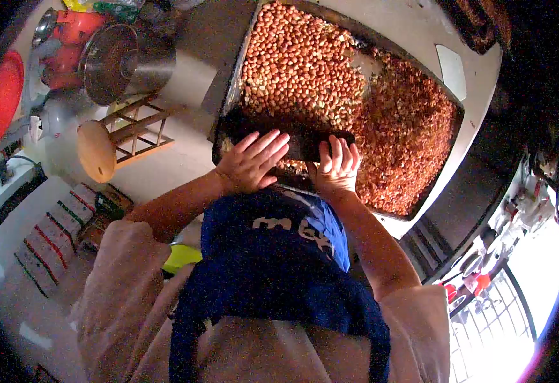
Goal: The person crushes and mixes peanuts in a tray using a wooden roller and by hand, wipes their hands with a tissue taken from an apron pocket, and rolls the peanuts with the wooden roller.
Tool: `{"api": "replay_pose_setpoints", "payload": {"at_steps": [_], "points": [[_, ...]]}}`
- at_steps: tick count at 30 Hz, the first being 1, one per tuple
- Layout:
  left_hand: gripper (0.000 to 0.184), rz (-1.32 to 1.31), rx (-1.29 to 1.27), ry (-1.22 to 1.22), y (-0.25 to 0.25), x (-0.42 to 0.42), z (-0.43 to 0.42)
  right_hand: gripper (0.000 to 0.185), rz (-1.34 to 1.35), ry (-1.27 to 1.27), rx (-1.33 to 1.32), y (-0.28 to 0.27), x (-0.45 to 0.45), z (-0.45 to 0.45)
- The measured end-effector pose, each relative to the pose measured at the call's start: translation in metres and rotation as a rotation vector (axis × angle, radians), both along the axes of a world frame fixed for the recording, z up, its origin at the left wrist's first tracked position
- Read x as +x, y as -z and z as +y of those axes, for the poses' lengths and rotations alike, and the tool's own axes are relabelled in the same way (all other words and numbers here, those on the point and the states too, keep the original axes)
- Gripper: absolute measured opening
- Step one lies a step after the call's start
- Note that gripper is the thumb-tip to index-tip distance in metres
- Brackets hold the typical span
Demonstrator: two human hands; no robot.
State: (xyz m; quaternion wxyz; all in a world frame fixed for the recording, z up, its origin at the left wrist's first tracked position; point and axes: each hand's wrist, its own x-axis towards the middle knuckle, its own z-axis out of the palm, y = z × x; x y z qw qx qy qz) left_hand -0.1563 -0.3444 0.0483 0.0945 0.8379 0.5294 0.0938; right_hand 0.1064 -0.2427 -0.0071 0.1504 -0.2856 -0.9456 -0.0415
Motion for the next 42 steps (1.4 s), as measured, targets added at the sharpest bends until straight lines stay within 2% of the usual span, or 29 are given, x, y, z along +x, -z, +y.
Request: {"api": "replay_pose_setpoints", "payload": {"at_steps": [2, 3, 4, 5, 6, 7, 8, 10, 12, 13, 15, 16, 18, 19, 21, 22, 24, 26, 28, 30, 31, 33, 34, 37, 39, 40, 42], "points": [[0.082, -0.017, -0.049, -0.054, -0.005, -0.004, 0.021, 0.080, -0.125, 0.079, -0.137, 0.000, -0.007, 0.019], [0.085, 0.085, -0.174, -0.095, -0.021, -0.008, 0.048, 0.069, -0.236, 0.135, -0.269, -0.038, -0.035, 0.046], [0.085, -0.013, -0.109, -0.177, -0.010, -0.015, 0.072, 0.058, -0.238, 0.176, -0.299, -0.044, -0.057, 0.078], [0.085, -0.175, -0.004, -0.244, 0.017, -0.025, 0.098, 0.054, -0.160, 0.149, -0.184, -0.026, -0.066, 0.104], [0.087, 0.024, 0.107, -0.305, 0.012, -0.037, 0.123, 0.057, -0.082, 0.125, -0.219, -0.030, -0.083, 0.133], [0.090, -0.007, 0.152, -0.369, 0.014, -0.047, 0.146, 0.057, -0.215, 0.170, -0.405, -0.044, -0.099, 0.159], [0.086, -0.059, 0.166, -0.443, 0.019, -0.052, 0.163, 0.054, -0.245, 0.177, -0.456, -0.039, -0.108, 0.179], [0.089, -0.047, 0.313, -0.458, 0.022, -0.057, 0.175, 0.051, -0.087, 0.125, -0.286, -0.030, -0.108, 0.193], [0.100, 0.007, 0.248, -0.481, 0.014, -0.047, 0.157, 0.049, 0.034, 0.083, -0.034, -0.023, -0.095, 0.175], [0.105, 0.006, 0.196, -0.453, 0.006, -0.037, 0.142, 0.050, -0.087, 0.186, -0.152, -0.026, -0.086, 0.153], [0.103, 0.056, 0.084, -0.371, 0.003, -0.010, 0.098, 0.061, -0.042, 0.177, -0.108, -0.027, -0.060, 0.094], [0.101, 0.049, 0.052, -0.326, 0.005, 0.000, 0.079, 0.071, -0.191, 0.196, -0.285, -0.053, -0.055, 0.078], [0.095, 0.067, 0.009, -0.288, 0.010, 0.013, 0.047, 0.086, -0.224, 0.148, -0.338, -0.061, -0.036, 0.051], [0.091, 0.055, 0.086, -0.295, 0.012, 0.016, 0.038, 0.086, -0.219, 0.146, -0.327, -0.061, -0.032, 0.045], [0.090, 0.124, 0.045, -0.300, 0.007, 0.012, 0.048, 0.097, -0.243, 0.161, -0.311, -0.053, -0.035, 0.046], [0.091, 0.180, -0.020, -0.303, 0.005, 0.013, 0.053, 0.098, -0.252, 0.140, -0.226, -0.034, -0.034, 0.057], [0.093, 0.115, -0.053, -0.344, -0.003, 0.008, 0.065, 0.095, -0.341, 0.171, -0.456, -0.069, -0.049, 0.071], [0.093, 0.060, -0.134, -0.293, -0.002, 0.001, 0.067, 0.090, -0.381, 0.155, -0.481, -0.075, -0.052, 0.071], [0.087, 0.018, -0.090, -0.355, -0.012, 0.004, 0.048, 0.091, -0.243, 0.103, -0.428, -0.068, -0.046, 0.054], [0.080, 0.105, 0.131, -0.329, 0.009, 0.006, 0.017, 0.088, -0.011, 0.026, -0.297, -0.043, -0.027, 0.022], [0.075, 0.077, 0.121, -0.353, 0.008, 0.011, 0.005, 0.086, -0.086, 0.051, -0.259, -0.027, -0.019, 0.005], [0.081, 0.018, 0.050, -0.381, -0.001, 0.012, 0.009, 0.082, -0.182, 0.074, -0.210, -0.030, -0.030, 0.003], [0.084, 0.025, 0.053, -0.389, 0.000, 0.009, 0.021, 0.081, -0.060, 0.102, -0.347, -0.026, -0.038, 0.021], [0.089, -0.020, 0.250, -0.516, 0.007, -0.026, 0.122, 0.081, -0.068, 0.227, -0.075, -0.035, -0.096, 0.118], [0.086, -0.008, 0.382, -0.555, 0.013, -0.055, 0.181, 0.079, 0.207, 0.167, -0.128, -0.040, -0.119, 0.181], [0.089, 0.061, 0.352, -0.580, 0.016, -0.065, 0.199, 0.080, 0.171, 0.214, -0.067, -0.039, -0.125, 0.200], [0.089, 0.163, 0.132, -0.608, 0.003, -0.062, 0.204, 0.082, -0.064, 0.365, -0.267, -0.052, -0.130, 0.213]]}}
